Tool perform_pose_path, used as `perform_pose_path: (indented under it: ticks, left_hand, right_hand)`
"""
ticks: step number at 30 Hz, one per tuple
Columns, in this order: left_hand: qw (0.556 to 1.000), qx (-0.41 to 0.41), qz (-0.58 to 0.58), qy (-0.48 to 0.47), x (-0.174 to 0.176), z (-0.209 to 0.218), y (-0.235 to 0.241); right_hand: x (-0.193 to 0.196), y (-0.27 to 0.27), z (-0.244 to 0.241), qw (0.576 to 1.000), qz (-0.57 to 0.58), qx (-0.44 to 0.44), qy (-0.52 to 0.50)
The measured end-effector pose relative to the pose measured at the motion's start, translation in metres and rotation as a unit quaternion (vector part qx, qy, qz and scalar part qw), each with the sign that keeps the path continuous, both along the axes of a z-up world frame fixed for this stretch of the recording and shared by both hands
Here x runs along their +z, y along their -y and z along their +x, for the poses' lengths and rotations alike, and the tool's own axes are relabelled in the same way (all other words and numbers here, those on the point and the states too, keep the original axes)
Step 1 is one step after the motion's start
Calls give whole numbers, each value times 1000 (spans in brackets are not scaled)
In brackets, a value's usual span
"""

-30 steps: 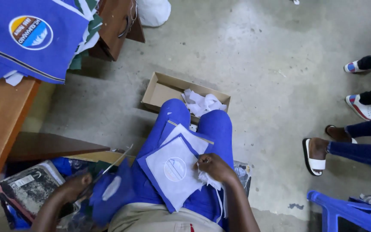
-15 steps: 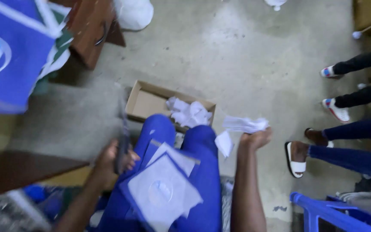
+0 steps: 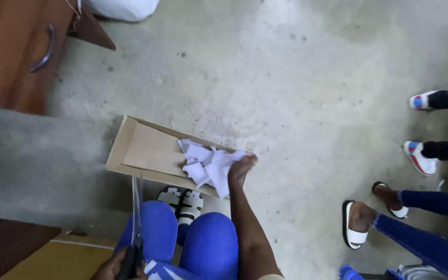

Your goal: Cutting small fabric pieces from a larger sheet using scissors in a factory setting.

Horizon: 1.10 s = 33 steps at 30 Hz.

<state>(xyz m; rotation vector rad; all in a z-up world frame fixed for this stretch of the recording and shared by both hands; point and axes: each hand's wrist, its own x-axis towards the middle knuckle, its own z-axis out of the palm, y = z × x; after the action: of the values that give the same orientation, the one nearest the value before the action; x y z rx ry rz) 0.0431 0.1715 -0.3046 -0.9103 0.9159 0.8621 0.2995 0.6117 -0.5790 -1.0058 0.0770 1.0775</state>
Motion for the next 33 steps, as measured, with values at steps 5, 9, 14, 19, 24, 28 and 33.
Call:
perform_pose_path:
  ticks: [5,9,14,19,24,28,33]
  left_hand:
    - [973,-76,-53,-209,25,-7,-51]
    - [991,-66,-79,-80,32,-11,-60]
    - [980,-22,-160,-118,96,-7,-91]
    - [823,-369,130,-413,157,-35,-73]
    - [749,-399,114,-517,233,-35,-26]
    - [687,-410,123,-587,256,-35,12]
    - [623,-457,184,-608,238,-33,47]
  right_hand:
    - [21,79,-18,323,97,568,751]
    - [-143,93,10,127,-60,786,601]
    - [-62,47,22,448,-25,694,563]
    - [-32,48,53,253,22,670,698]
    - [151,126,107,373,4,636,675]
    - [458,222,41,765,62,472,434]
    - [494,384,-3,724,177,608,274]
